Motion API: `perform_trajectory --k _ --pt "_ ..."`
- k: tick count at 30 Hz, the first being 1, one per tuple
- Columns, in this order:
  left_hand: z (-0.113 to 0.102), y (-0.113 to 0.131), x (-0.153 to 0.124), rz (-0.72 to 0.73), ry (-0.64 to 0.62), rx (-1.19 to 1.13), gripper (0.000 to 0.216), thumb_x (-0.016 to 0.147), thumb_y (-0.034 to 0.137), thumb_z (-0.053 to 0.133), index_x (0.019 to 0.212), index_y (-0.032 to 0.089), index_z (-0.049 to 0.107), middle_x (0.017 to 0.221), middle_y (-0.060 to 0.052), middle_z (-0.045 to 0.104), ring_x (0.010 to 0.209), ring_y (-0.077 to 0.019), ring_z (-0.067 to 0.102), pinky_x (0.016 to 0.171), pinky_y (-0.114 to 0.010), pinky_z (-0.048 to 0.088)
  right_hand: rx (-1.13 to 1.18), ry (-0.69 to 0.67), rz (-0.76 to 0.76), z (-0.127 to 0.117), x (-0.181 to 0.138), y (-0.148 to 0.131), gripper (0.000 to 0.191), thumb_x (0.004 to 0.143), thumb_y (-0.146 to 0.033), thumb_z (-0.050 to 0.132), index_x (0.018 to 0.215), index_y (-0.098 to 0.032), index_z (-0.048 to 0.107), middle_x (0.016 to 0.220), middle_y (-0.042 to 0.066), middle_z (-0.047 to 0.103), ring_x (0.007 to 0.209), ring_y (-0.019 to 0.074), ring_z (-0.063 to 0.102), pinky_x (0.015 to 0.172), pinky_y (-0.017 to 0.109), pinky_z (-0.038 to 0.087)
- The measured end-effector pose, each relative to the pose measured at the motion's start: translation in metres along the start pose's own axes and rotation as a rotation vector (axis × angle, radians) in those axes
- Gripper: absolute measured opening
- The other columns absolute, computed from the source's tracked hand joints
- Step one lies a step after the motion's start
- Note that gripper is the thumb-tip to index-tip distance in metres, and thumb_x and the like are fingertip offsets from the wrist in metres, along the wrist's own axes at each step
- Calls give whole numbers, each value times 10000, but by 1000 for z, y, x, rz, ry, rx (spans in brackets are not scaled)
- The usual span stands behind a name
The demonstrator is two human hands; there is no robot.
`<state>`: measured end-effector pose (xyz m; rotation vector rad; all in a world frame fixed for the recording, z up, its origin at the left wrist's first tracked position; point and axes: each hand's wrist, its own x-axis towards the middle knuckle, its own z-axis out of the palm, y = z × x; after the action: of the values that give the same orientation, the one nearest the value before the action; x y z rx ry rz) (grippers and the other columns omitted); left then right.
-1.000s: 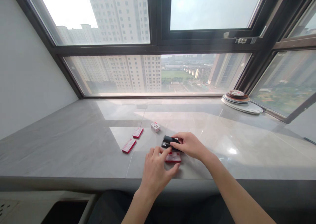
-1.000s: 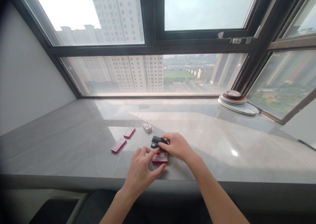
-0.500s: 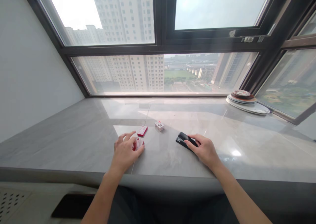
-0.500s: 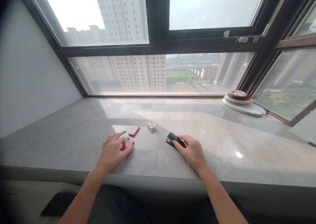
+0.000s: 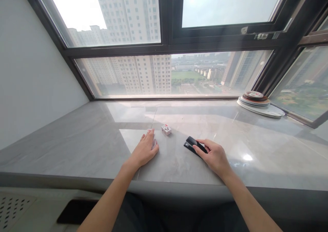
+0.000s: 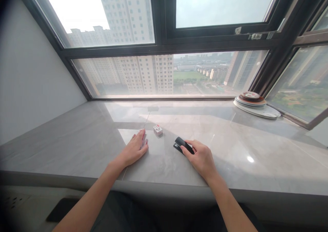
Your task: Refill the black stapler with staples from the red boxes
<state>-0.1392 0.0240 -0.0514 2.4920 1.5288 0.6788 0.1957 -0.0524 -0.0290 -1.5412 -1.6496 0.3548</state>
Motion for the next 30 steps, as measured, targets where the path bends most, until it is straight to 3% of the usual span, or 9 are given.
perform_trajectory --k 5,12,18,22,26,30 --pt "22 27 24 -24 70 -4 761 1033 421 444 1677 246 79 1666 -155 333 1576 -335 243 1260 -563 193 15 -95 62 1 1 -2 514 923 -639 585 1170 -235 786 675 9 609 628 189 527 610 306 392" --pt "46 62 42 -34 143 -30 486 1060 452 419 1503 253 421 1647 -182 284 1548 -380 255 1219 -595 243 58 -130 57 1 2 -6 539 948 -668 532 1094 -222 797 674 1 589 630 181 519 606 289 380" --pt "42 62 38 -17 140 -36 312 1064 392 420 1322 227 486 1536 -171 423 1546 -355 249 1215 -607 251 51 -143 52 2 2 -3 528 955 -672 520 1036 -224 787 668 -1 587 635 181 528 603 281 384" --pt "29 60 25 36 130 -17 275 1074 357 396 1301 235 491 1410 -154 514 1476 -324 371 1192 -565 323 157 -229 102 7 3 -2 574 986 -689 435 909 -212 745 637 -3 564 598 171 538 560 269 415" --pt "18 55 8 79 120 -9 285 1081 323 373 1322 246 505 1357 -127 545 1419 -292 446 1180 -519 370 381 -451 212 31 5 -15 569 971 -700 464 1108 -209 717 639 -15 559 498 155 542 442 261 444" --pt "10 43 -12 66 132 16 332 1087 284 324 1371 256 495 1439 -112 517 1439 -275 429 1195 -521 364 553 -496 173 82 10 -47 533 962 -674 523 1128 -205 712 744 19 619 563 164 605 481 285 540"
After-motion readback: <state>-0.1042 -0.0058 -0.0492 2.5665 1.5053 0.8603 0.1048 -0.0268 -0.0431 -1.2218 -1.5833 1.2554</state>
